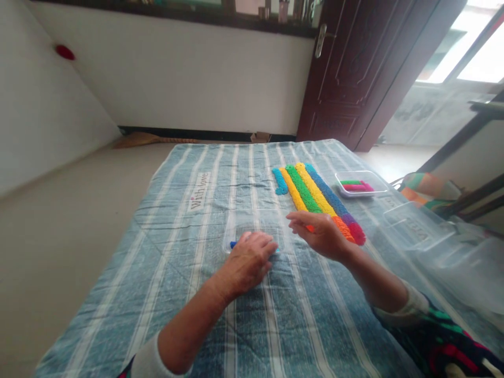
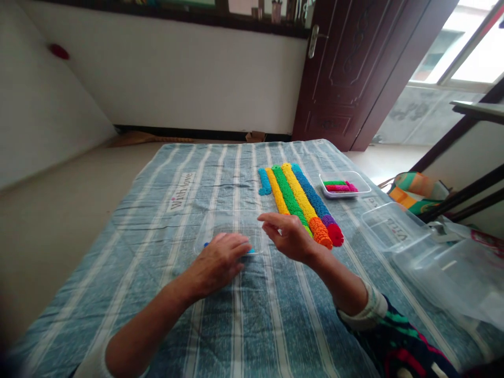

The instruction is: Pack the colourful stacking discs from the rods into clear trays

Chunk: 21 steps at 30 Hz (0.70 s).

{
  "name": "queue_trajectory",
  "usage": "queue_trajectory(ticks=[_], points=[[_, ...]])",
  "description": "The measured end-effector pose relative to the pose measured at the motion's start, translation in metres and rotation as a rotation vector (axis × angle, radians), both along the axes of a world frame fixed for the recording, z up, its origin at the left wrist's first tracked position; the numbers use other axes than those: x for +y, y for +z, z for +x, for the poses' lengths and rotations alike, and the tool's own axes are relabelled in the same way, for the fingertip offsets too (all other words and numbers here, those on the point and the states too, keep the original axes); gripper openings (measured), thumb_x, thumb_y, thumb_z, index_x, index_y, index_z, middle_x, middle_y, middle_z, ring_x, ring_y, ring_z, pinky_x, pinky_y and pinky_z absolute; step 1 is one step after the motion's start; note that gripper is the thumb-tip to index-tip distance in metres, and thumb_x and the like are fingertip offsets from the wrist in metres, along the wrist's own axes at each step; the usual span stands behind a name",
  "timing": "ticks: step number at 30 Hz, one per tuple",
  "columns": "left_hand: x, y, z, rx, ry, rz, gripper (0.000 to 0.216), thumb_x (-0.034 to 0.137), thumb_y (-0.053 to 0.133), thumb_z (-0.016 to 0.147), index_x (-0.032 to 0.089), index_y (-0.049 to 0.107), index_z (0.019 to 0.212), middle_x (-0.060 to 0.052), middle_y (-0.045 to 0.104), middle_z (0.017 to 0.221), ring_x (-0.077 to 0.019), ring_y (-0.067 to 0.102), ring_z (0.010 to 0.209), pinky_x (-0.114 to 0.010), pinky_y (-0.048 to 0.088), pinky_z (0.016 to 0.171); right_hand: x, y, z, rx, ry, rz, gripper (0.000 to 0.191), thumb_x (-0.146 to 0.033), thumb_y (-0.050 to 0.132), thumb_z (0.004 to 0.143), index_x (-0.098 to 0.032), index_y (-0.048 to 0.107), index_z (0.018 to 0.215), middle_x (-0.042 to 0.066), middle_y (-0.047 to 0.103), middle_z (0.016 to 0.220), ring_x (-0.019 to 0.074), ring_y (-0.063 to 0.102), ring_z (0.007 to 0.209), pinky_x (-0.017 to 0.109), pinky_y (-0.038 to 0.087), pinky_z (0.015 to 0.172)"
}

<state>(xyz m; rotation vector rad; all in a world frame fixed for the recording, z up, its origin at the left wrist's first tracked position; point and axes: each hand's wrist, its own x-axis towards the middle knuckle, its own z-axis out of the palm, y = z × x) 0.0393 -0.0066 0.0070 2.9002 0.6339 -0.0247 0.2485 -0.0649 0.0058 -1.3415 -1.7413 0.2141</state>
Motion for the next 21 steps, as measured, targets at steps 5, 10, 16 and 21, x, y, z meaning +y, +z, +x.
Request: queue_trajectory(ticks=[5, 10, 16, 21], points=[[0.005, 0.003, 0.007, 0.066, -0.023, -0.009, 0.015, 0.02, 0.059, 0.084, 0.018, 0.06, 0.1, -0.009, 0.061, 0.115, -0.0261, 0.053, 0.113, -0.047, 0.037, 0.099, 0.004, 0.003, 0.016, 0.025, -0.065, -0.047, 0.018, -0.022, 0.058, 0.084, -0.018, 0.072, 0.093, 0.003, 0.075, 0.079, 0.0138, 0.067, 0.065, 0.025, 0.054, 0.065], [0.007, 0.012, 0.007, 0.108, -0.026, -0.03, 0.011, 0.019, 0.054, 0.087, 0.018, 0.06, 0.095, -0.007, 0.064, 0.106, -0.0233, 0.059, 0.1, -0.043, 0.043, 0.091, 0.023, -0.002, 0.031, -0.018, -0.083, -0.095, 0.02, -0.025, 0.058, 0.083, -0.018, 0.073, 0.093, 0.004, 0.075, 0.083, 0.0155, 0.067, 0.07, 0.026, 0.053, 0.067], [0.003, 0.017, 0.007, 0.159, 0.002, -0.029, 0.014, 0.017, 0.047, 0.09, 0.016, 0.061, 0.093, -0.009, 0.065, 0.101, -0.0228, 0.06, 0.094, -0.039, 0.047, 0.086, 0.077, -0.002, 0.048, -0.302, -0.224, -0.213, 0.026, -0.021, 0.051, 0.085, -0.017, 0.073, 0.098, 0.005, 0.074, 0.084, 0.0169, 0.067, 0.075, 0.026, 0.049, 0.071], [0.002, 0.012, 0.004, 0.14, -0.006, -0.037, 0.015, 0.016, 0.046, 0.09, 0.018, 0.061, 0.093, -0.008, 0.065, 0.1, -0.0222, 0.061, 0.095, -0.037, 0.049, 0.084, 0.121, 0.005, 0.047, -0.647, -0.339, -0.498, 0.03, -0.025, 0.048, 0.089, -0.022, 0.07, 0.11, 0.009, 0.071, 0.108, 0.0241, 0.064, 0.102, 0.03, 0.045, 0.08]])
